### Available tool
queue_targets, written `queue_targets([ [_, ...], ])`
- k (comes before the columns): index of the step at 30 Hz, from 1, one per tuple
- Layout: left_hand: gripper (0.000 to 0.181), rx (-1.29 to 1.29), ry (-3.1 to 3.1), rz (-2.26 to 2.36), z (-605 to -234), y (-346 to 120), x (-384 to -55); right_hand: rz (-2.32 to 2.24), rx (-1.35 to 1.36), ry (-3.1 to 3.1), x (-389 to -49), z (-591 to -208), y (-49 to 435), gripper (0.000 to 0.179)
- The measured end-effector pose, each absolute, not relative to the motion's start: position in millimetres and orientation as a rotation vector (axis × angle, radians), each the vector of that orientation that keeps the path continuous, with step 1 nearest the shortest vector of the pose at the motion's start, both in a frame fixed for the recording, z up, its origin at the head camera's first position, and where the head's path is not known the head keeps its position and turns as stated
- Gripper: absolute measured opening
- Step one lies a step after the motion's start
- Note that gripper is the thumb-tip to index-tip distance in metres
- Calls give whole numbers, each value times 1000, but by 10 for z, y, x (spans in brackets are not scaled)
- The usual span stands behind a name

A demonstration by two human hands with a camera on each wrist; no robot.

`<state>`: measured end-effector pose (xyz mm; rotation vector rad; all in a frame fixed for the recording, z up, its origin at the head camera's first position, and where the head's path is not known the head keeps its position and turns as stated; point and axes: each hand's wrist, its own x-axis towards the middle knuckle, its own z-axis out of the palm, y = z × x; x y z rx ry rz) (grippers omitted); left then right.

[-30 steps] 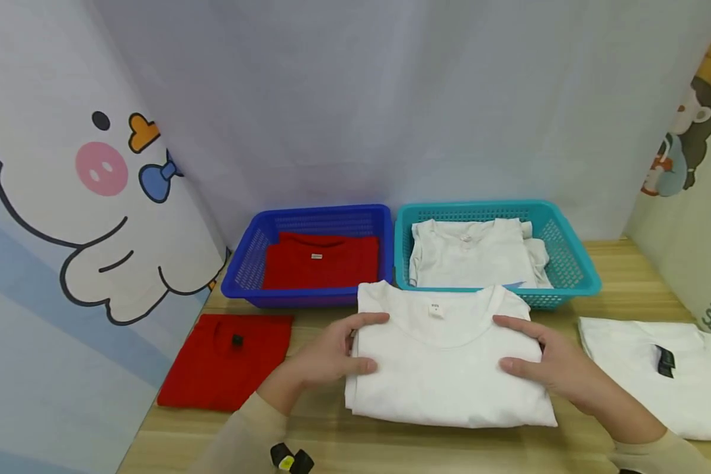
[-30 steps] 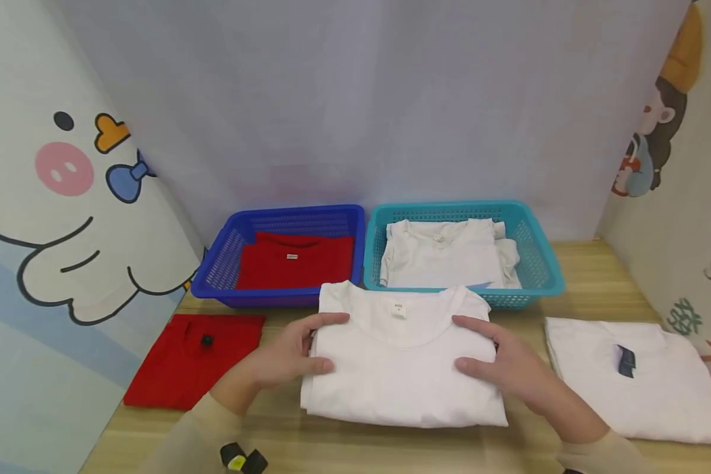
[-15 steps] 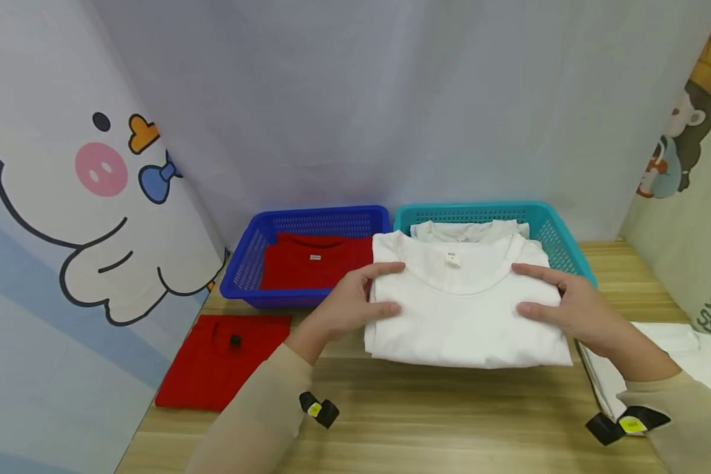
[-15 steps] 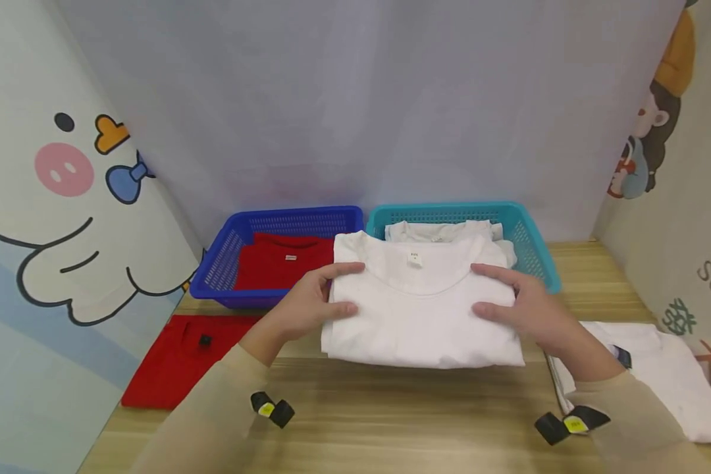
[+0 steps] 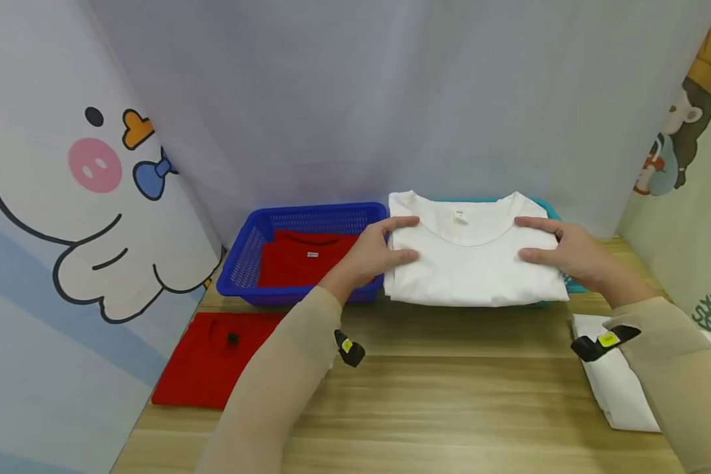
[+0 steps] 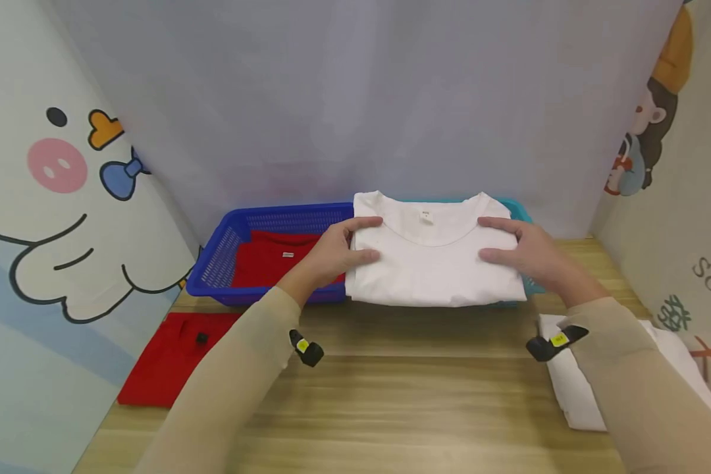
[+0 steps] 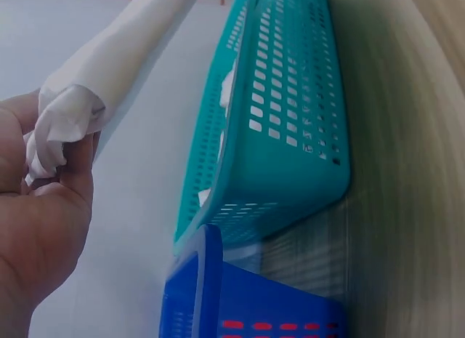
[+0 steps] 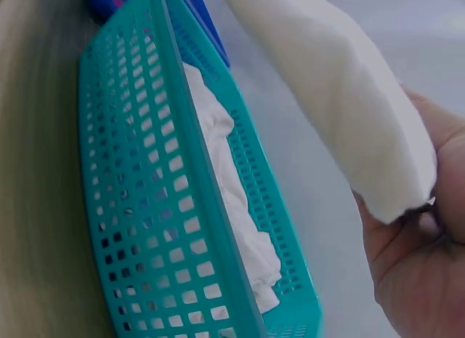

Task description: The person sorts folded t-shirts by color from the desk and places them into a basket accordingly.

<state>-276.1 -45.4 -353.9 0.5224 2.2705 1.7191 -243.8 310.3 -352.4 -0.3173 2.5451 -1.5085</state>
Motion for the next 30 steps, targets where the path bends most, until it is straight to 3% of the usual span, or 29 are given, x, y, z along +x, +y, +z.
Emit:
queue_targets([
  [11, 58, 405, 2238, 1756, -3717, -244, -3170, -1400, -241, 2517, -2887, -3490, 3195, 76],
  [30, 57, 324, 2555, 1441, -3935, -39, -3347, -1301, -243, 2596, -3123, -3810, 3312, 78],
])
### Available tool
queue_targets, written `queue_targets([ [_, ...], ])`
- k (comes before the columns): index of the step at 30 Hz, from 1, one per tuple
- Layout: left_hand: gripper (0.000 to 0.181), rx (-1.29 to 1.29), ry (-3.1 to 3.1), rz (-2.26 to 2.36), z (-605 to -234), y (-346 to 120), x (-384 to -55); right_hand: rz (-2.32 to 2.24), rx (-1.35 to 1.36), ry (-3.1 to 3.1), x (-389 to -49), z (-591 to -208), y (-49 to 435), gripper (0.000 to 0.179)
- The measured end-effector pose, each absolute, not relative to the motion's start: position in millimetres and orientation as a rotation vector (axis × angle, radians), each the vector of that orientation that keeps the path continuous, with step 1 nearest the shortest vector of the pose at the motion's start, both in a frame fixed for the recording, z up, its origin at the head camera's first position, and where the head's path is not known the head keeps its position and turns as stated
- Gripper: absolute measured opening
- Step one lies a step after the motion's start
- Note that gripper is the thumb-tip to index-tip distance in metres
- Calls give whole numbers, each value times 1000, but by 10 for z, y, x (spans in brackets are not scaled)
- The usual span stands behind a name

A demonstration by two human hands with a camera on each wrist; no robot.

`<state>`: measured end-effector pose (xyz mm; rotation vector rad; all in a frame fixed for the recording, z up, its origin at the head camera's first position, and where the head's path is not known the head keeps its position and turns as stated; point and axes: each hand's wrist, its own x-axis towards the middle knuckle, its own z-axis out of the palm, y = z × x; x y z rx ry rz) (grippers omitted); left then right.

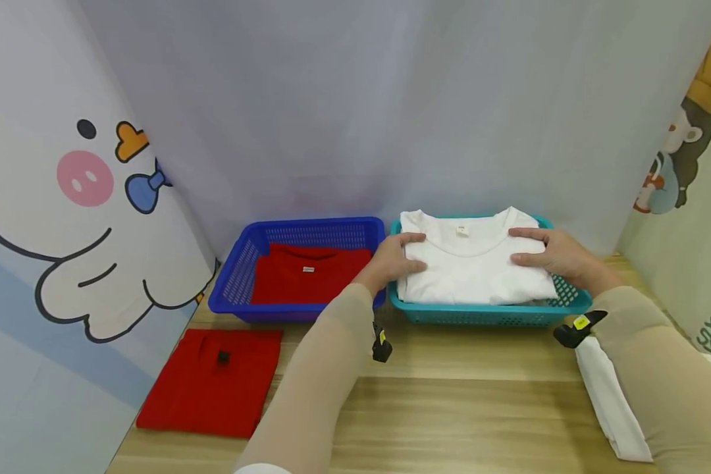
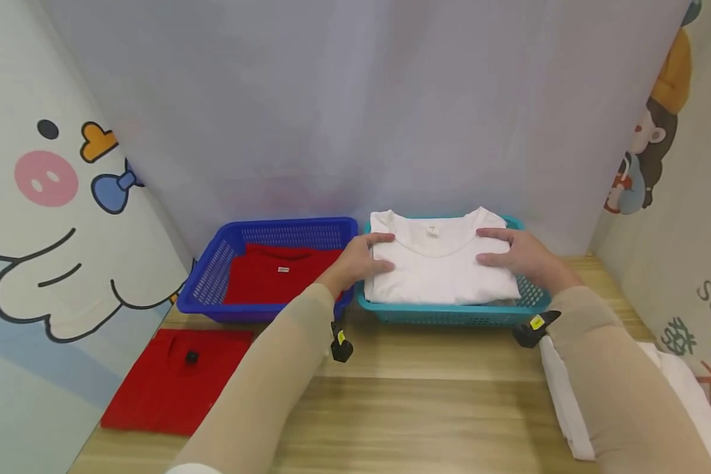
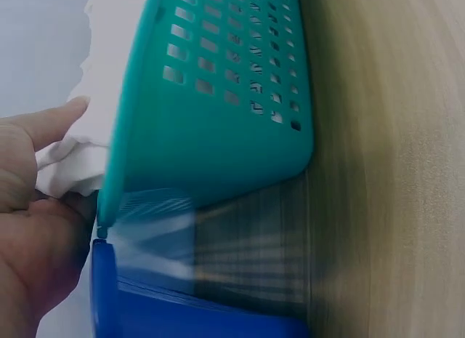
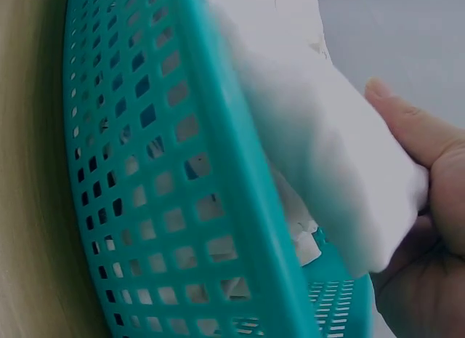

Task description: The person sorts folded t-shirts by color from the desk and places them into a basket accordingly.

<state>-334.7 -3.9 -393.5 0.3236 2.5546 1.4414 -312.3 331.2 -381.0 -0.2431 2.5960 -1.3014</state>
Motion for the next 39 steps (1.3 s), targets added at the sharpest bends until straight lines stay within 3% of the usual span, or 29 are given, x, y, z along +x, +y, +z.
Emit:
queue_targets([
  [14, 60, 321, 2732, 1161, -3984, 64, -3372, -1257, -248, 2603, -3103, -3879, 3312, 81],
  [39, 73, 384, 2734, 1135, -4005, 76, -3326, -1013, -242, 2736, -3049, -4008, 3233, 86],
])
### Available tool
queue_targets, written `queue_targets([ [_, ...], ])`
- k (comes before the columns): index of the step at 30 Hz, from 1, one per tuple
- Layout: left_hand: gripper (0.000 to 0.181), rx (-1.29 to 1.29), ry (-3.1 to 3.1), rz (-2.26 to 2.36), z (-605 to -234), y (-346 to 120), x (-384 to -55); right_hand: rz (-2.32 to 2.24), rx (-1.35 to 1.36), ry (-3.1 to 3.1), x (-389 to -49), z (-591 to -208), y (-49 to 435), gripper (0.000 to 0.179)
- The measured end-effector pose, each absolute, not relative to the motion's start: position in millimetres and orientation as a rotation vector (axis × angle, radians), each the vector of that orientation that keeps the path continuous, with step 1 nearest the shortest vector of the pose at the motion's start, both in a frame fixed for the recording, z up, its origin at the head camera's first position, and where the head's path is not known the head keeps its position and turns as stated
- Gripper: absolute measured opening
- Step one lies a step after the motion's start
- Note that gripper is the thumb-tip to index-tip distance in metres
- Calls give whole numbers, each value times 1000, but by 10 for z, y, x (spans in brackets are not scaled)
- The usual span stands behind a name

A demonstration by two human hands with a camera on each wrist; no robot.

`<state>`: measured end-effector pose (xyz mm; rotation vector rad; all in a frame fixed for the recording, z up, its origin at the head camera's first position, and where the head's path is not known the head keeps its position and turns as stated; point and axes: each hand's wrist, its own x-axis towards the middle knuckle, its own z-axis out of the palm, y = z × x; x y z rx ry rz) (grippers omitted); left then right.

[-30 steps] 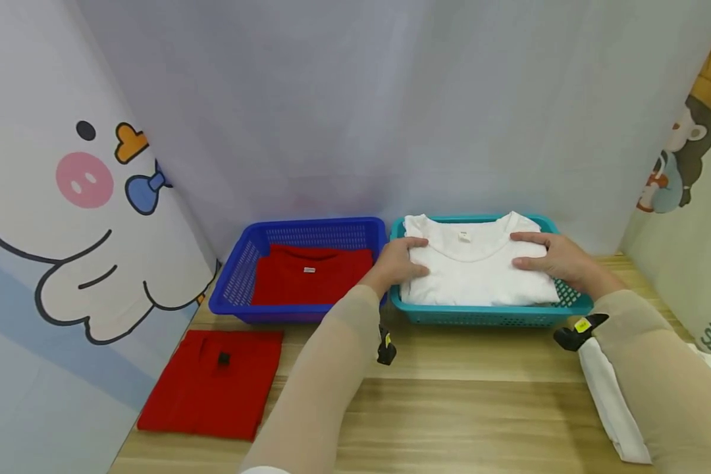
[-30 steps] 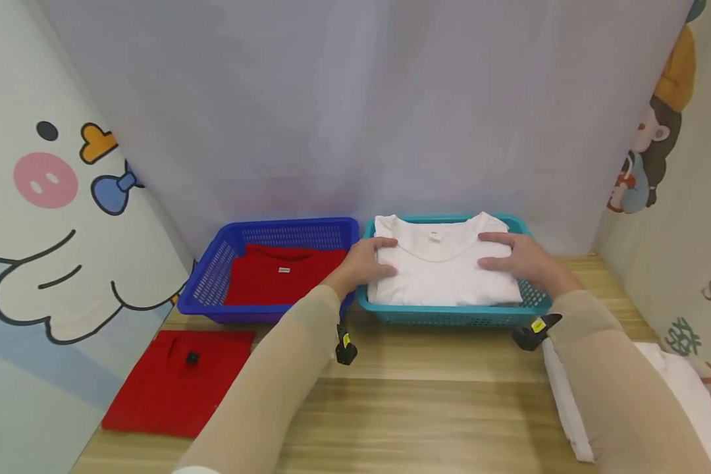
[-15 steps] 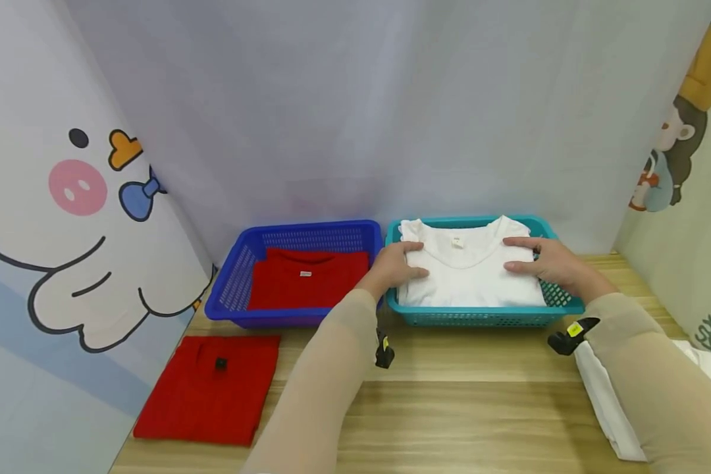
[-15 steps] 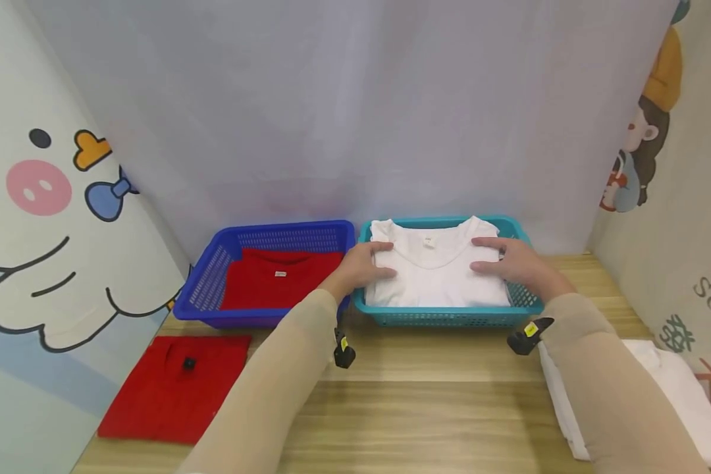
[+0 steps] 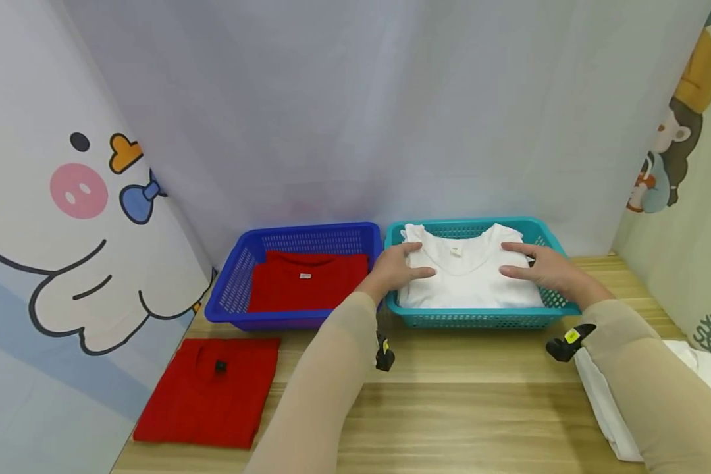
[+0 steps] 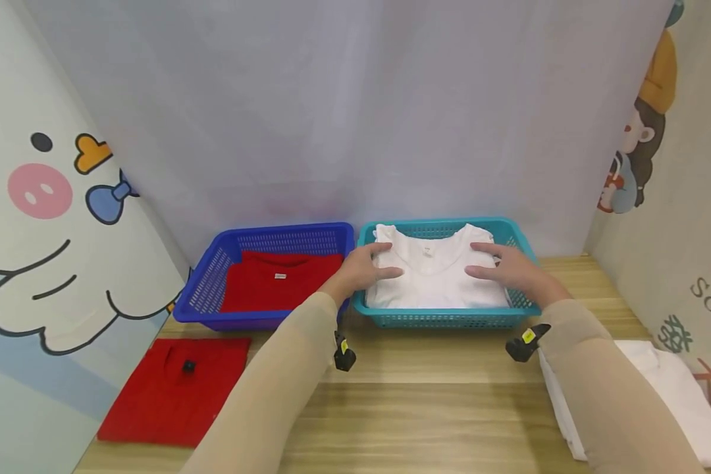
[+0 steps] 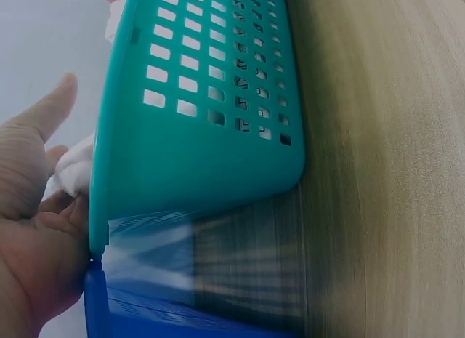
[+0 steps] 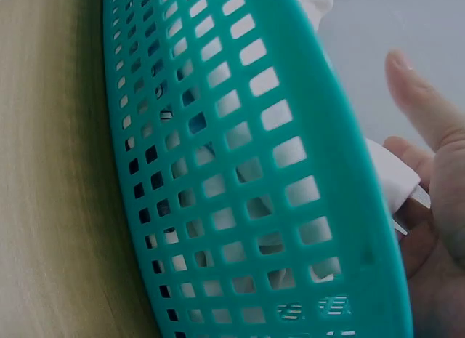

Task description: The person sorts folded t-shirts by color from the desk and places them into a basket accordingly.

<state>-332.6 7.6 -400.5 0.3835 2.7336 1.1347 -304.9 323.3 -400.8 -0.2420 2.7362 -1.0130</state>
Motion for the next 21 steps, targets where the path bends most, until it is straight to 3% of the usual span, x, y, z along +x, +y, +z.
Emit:
queue_targets([
  [11, 75, 494, 2793, 1101, -3996, 21, -3265, -966, -277, 2781, -2954, -4046, 3204, 92],
  [21, 76, 688, 2971, 710, -3912, -78, -3049, -958, -347, 2883, -2667, -3863, 3254, 92],
])
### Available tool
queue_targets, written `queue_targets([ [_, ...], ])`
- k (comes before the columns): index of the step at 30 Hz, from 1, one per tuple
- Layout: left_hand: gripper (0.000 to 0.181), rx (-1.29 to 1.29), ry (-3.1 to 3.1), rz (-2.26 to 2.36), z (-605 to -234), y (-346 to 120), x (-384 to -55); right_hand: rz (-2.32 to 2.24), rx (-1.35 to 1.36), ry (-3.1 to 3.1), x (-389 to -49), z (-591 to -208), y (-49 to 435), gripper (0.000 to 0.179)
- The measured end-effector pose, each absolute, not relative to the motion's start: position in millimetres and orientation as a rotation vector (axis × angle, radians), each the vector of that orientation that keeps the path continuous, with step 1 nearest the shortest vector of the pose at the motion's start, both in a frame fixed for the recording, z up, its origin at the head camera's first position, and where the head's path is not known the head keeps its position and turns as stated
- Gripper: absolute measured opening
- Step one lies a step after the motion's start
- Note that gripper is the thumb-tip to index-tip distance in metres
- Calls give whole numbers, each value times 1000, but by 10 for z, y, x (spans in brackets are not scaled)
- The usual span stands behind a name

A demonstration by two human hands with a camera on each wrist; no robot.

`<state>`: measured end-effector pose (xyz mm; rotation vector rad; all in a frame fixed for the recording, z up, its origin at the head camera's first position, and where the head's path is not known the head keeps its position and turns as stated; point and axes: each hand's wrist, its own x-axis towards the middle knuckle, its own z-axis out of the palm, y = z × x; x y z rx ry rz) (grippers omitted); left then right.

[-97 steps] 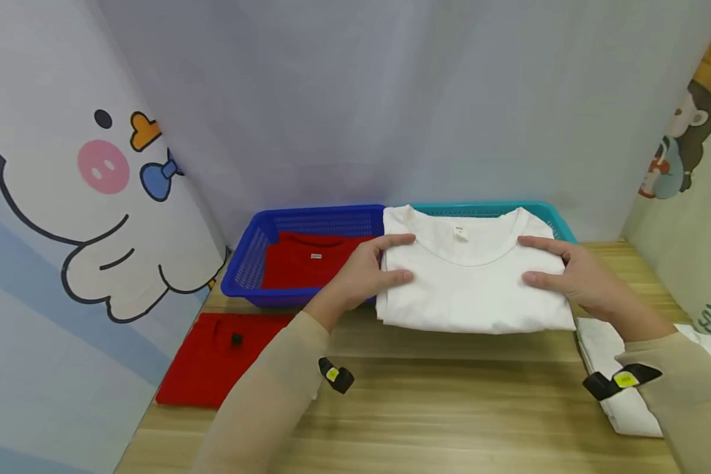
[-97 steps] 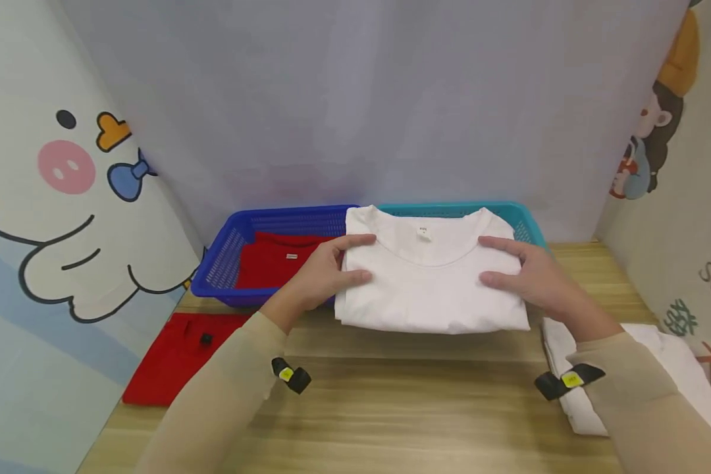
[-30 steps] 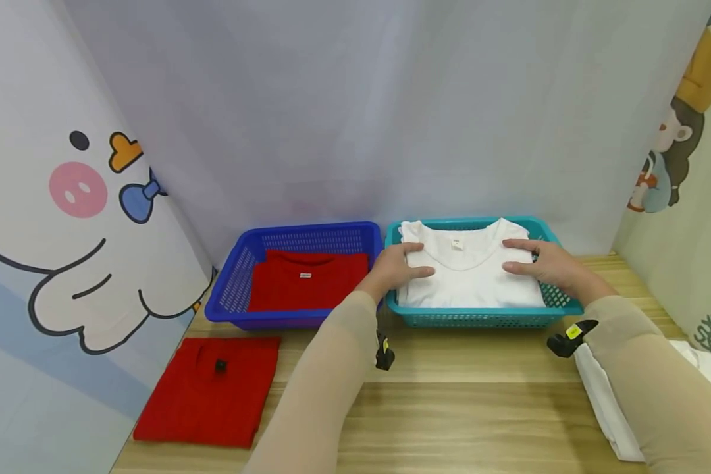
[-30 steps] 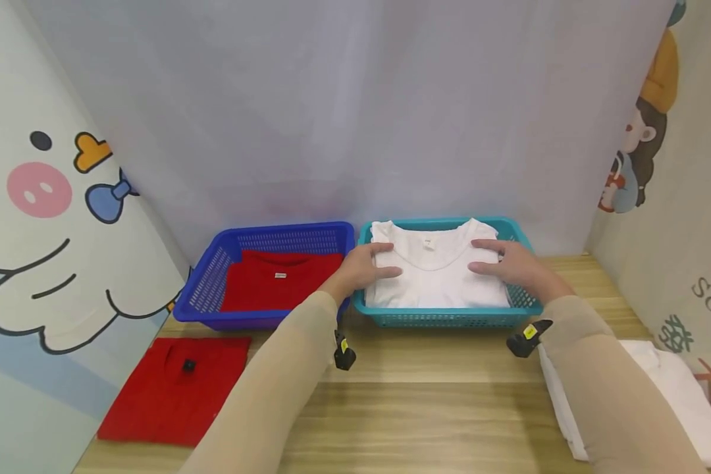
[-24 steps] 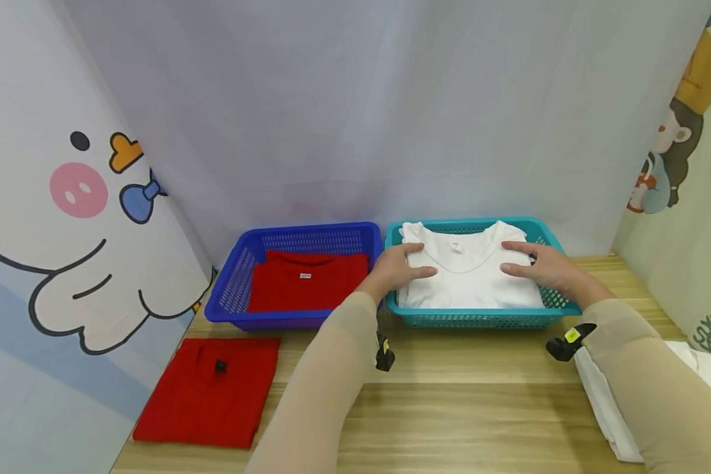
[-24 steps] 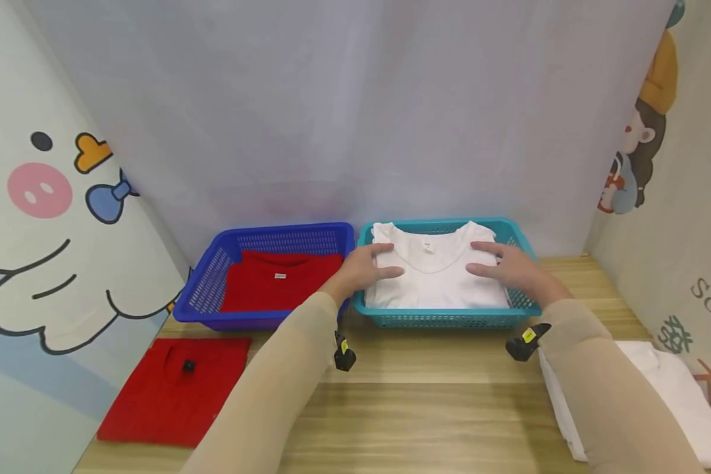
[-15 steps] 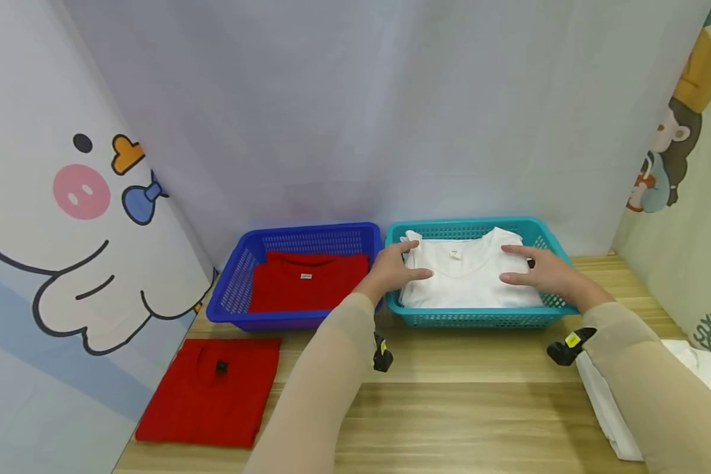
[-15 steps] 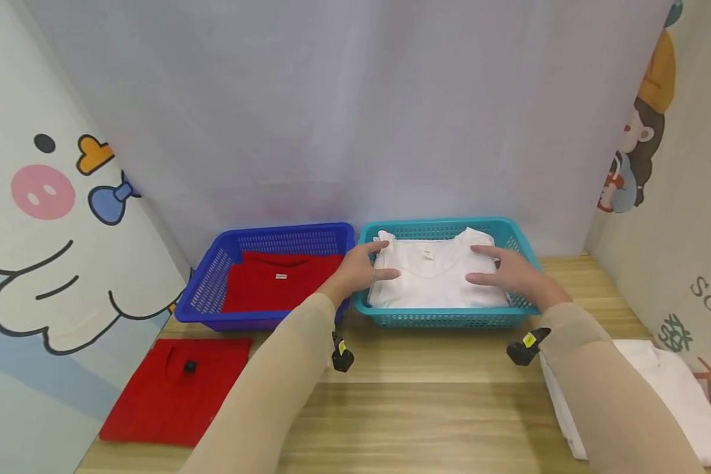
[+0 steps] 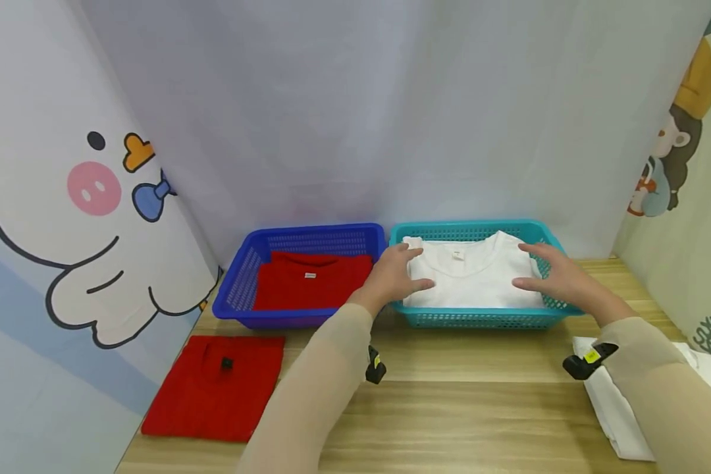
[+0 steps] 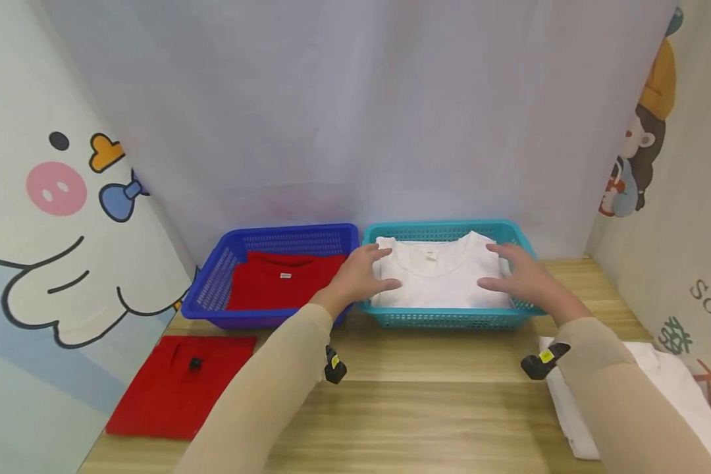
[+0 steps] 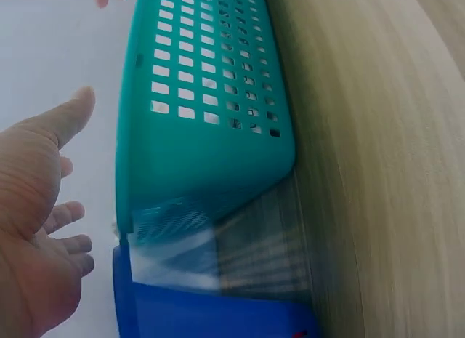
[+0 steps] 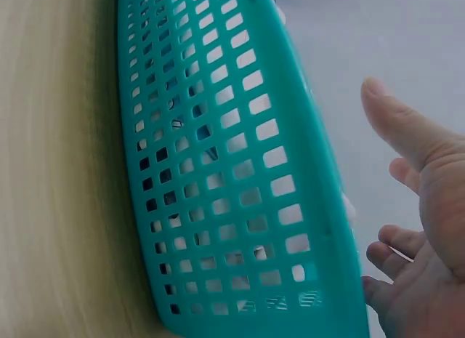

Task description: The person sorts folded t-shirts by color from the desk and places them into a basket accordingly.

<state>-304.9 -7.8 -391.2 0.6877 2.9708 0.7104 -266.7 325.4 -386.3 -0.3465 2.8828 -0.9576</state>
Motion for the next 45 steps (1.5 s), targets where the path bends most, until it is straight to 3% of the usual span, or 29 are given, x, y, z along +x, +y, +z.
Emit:
queue_targets([
  [6, 83, 885, 3092, 382, -3816, -244, -2723, -1093, -443, 2973, -2260, -3855, 3396, 84],
  [12, 87, 1053, 3095, 389, -3819, -522, -2220, -1271, -441, 3001, -1772, -4019, 3651, 84],
  [24, 87, 1293, 3148, 352, -4055, -729, -1672, -1107, 10, 3348, -1036, -4675, 4341, 84],
  [28, 88, 1245, 3144, 363, -4203, -740, -1583, -950, 154, 3378, -932, -4764, 4363, 84],
  [45, 94, 1081, 3102, 315, -4542, -711, -1465, -514, 227, 3288, -894, -5200, 4378, 106],
])
